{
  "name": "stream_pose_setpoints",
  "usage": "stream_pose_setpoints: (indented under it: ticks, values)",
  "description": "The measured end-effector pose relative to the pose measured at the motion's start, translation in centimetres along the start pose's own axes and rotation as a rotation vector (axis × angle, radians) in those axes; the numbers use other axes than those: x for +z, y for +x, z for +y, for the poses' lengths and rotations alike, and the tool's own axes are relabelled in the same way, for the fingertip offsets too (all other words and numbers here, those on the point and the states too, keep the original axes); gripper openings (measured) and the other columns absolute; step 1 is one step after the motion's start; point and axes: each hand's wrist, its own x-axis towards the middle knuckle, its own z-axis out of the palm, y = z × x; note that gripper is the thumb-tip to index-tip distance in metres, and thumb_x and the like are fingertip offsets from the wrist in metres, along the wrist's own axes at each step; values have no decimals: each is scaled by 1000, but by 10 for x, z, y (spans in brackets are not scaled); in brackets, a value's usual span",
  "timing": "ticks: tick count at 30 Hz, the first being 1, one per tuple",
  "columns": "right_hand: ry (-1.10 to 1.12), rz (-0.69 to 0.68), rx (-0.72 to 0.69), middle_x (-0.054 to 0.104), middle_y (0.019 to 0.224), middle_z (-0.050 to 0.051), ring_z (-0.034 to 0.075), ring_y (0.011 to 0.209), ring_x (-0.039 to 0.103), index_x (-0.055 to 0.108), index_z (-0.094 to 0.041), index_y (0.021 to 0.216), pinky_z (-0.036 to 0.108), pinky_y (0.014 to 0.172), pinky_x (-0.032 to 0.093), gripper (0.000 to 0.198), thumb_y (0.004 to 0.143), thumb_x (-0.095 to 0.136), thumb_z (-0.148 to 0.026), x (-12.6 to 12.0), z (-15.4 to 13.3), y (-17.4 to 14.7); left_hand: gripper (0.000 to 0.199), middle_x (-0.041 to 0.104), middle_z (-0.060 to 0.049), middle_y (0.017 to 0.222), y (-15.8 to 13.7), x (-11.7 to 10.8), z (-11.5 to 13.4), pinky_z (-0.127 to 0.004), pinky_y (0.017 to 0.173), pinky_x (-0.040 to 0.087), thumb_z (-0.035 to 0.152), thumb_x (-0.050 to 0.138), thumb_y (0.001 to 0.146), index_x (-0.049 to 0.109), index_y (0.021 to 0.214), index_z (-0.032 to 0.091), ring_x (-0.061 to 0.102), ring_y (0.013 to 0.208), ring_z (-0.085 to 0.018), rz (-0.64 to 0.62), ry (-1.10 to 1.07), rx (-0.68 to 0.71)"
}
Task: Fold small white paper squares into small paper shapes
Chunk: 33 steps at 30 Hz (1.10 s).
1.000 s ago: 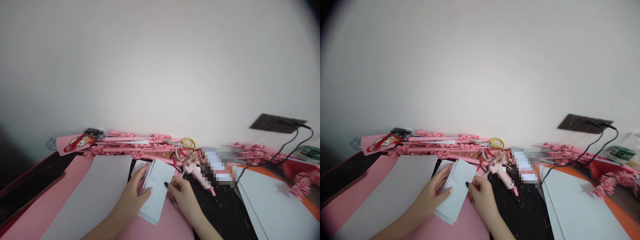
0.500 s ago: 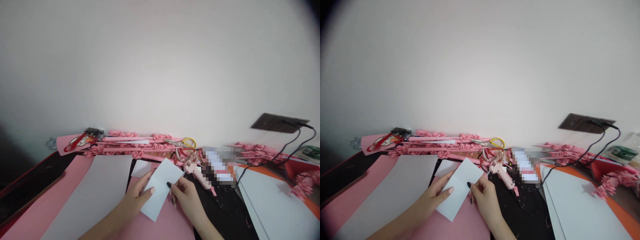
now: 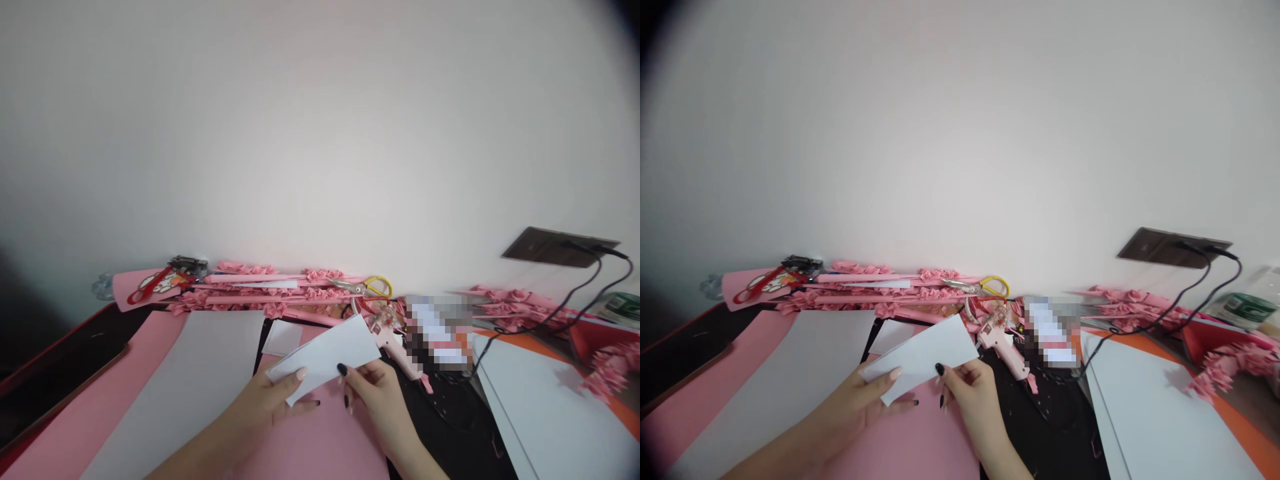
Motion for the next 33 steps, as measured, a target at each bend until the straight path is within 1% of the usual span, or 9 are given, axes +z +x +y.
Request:
stream_pose_setpoints:
  ticks: [3, 5, 7, 11, 17, 22, 26, 30, 33]
  values:
    - [-47, 27, -29, 55, 51, 0, 11, 44, 47, 61, -11, 70, 21, 45, 40, 26, 71, 64, -37, -2, -9, 0, 31, 64, -6, 105, 0, -1, 0, -38, 78, 50, 37, 59, 76, 64, 102, 21, 56, 96, -25, 63, 145, 36]
    - [-46, 83, -106, 61, 69, 4, 14, 57, 53, 61, -13, 83, 22, 50, 44, 25, 71, 65, -35, -7, -15, 2, 27, 68, -4, 91, 0, -2, 2, -35, 74, 50, 39, 59, 76, 67, 93, 20, 60, 82, -22, 125, 294, 57]
    - [-53, 71, -156, 63, 84, 6, 18, 71, 57, 59, -16, 92, 23, 56, 46, 28, 71, 64, -35, -12, -17, 4, 25, 68, -3, 77, 0, -4, 4, -32, 72, 50, 39, 58, 76, 69, 86, 19, 61, 73, -20, 150, 420, 75]
    - [-188, 27, -157, 62, 79, 5, 18, 71, 56, 59, -15, 87, 24, 59, 46, 21, 74, 61, -32, -15, -11, 5, 23, 67, -2, 68, 0, -4, 7, -29, 68, 49, 36, 57, 76, 70, 84, 19, 61, 70, -20, 115, 542, 109]
    - [-301, -6, -212, 57, 75, 1, 14, 64, 52, 50, -18, 94, 20, 54, 44, 20, 76, 56, -22, -6, 2, -3, 27, 70, -1, 84, 0, -6, 3, -30, 74, 49, 35, 58, 76, 67, 99, 25, 61, 80, -23, 153, 636, 119]
    - [-260, -8, -172, 51, 65, -3, 12, 55, 51, 45, -19, 84, 20, 51, 43, 10, 77, 52, -20, -2, -1, -6, 33, 66, 0, 106, 0, -9, 1, -33, 82, 48, 37, 53, 80, 59, 112, 30, 60, 92, -24, 114, 605, 124]
    - [-291, -33, -174, 55, 64, -1, 13, 54, 54, 50, -18, 79, 21, 53, 45, 3, 78, 50, -21, 2, -9, -9, 37, 61, -1, 115, -2, -8, 0, -37, 89, 45, 39, 51, 81, 56, 116, 30, 58, 101, -26, 120, 578, 124]
    - [-455, -109, -305, 63, 74, 3, 15, 60, 58, 59, -18, 98, 22, 61, 48, 22, 84, 43, -22, 6, -11, -13, 41, 51, 2, 127, -7, 0, 4, -38, 98, 38, 41, 49, 82, 48, 123, 33, 50, 113, -26, 103, 554, 108]
    - [-554, -158, -408, 65, 83, 5, 16, 69, 61, 54, -19, 116, 25, 74, 49, 33, 87, 38, -20, 7, -9, -17, 42, 43, 4, 134, -10, 9, 10, -36, 101, 34, 40, 45, 85, 45, 125, 31, 35, 125, -24, 60, 582, 157]
